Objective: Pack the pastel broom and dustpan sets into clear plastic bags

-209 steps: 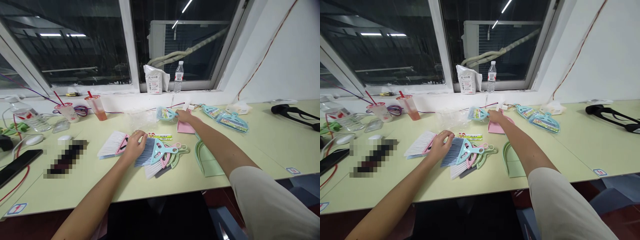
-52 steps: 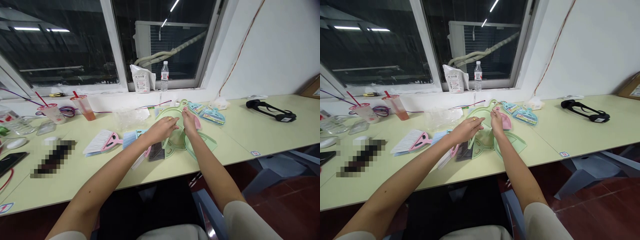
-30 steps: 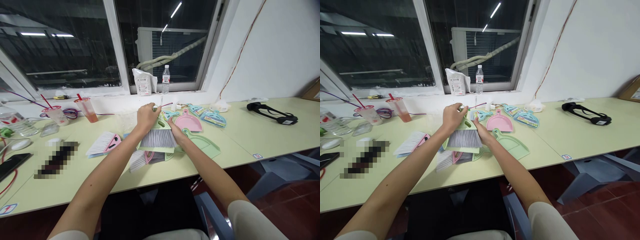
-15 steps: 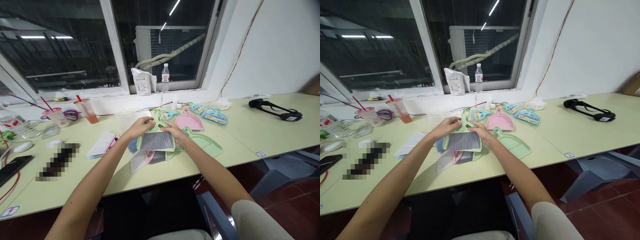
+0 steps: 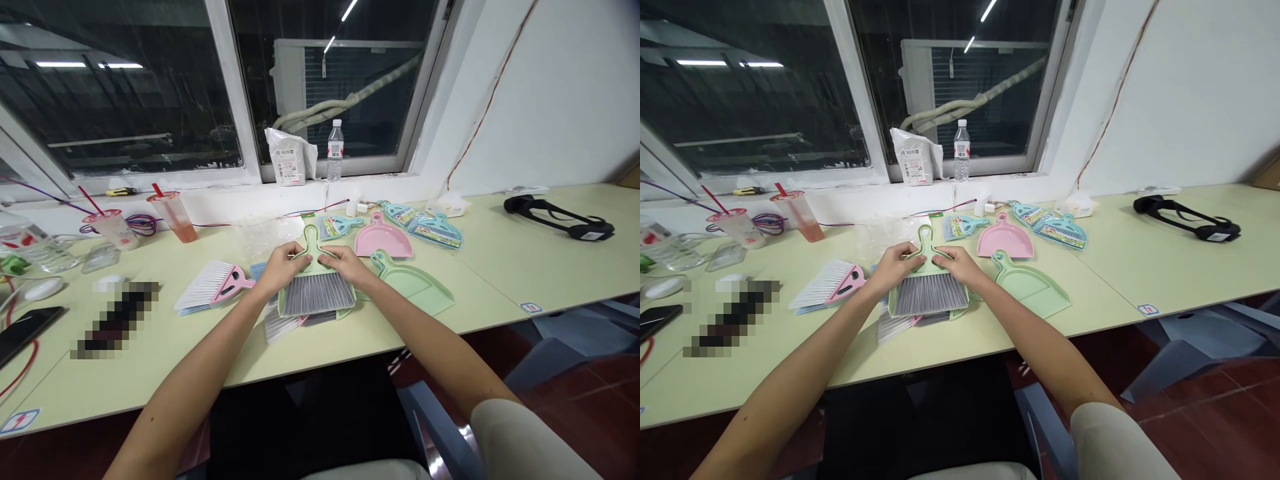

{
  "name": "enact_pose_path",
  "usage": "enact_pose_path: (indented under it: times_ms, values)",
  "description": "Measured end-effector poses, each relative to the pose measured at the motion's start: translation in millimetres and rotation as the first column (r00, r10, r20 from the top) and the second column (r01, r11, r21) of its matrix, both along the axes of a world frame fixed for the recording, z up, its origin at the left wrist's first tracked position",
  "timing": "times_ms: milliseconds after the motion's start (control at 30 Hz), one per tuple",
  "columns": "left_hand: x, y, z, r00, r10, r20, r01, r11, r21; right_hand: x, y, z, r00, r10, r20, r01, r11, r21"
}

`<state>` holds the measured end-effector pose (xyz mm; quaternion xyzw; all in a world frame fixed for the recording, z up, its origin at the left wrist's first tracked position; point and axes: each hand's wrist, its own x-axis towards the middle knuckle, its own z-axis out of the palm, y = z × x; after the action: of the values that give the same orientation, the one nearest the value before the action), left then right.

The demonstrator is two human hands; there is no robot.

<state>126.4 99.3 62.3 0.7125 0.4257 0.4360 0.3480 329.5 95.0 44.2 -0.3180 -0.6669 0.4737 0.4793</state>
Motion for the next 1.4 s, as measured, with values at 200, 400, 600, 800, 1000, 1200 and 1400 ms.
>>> enact_pose_path:
  times_ms: [200, 400, 600, 800, 1000, 1200, 1400]
  values:
    - [-32, 20, 0.9, 0.982, 0.189, 0.006, -0.188, 0.973, 0.134, 25, 23, 2.0, 0.893, -0.41, -0.187, 0.351, 0.893, -0.281]
    - [-58, 31, -21.0, 0.791, 0.214, -0.574, -0.014, 0.943, 0.332, 55, 45, -3.4, 0.801, -0.504, -0.323, 0.337, 0.826, -0.452]
    - [-36, 35, -29.3, 0.629, 0.144, -0.764, 0.105, 0.958, 0.266, 51, 44, -12.5, 0.821, -0.466, -0.331, 0.31, 0.85, -0.427]
    - [-17, 58, -21.9, 0.498, 0.14, -0.856, 0.098, 0.972, 0.216, 54, 49, -20.8, 0.824, -0.463, -0.327, 0.314, 0.853, -0.416]
    - [0, 62, -16.5, 0.39, 0.164, -0.906, 0.05, 0.979, 0.199, 58, 49, -20.9, 0.805, -0.469, -0.363, 0.301, 0.851, -0.431]
    - [-4, 66, -13.6, 0.392, 0.109, -0.913, 0.077, 0.986, 0.15, 56, 45, -17.3, 0.768, -0.466, -0.439, 0.234, 0.842, -0.485]
    - [-17, 55, 7.5, 0.499, 0.155, -0.853, 0.193, 0.939, 0.284, 61, 48, -11.9, 0.719, -0.496, -0.486, 0.222, 0.827, -0.516]
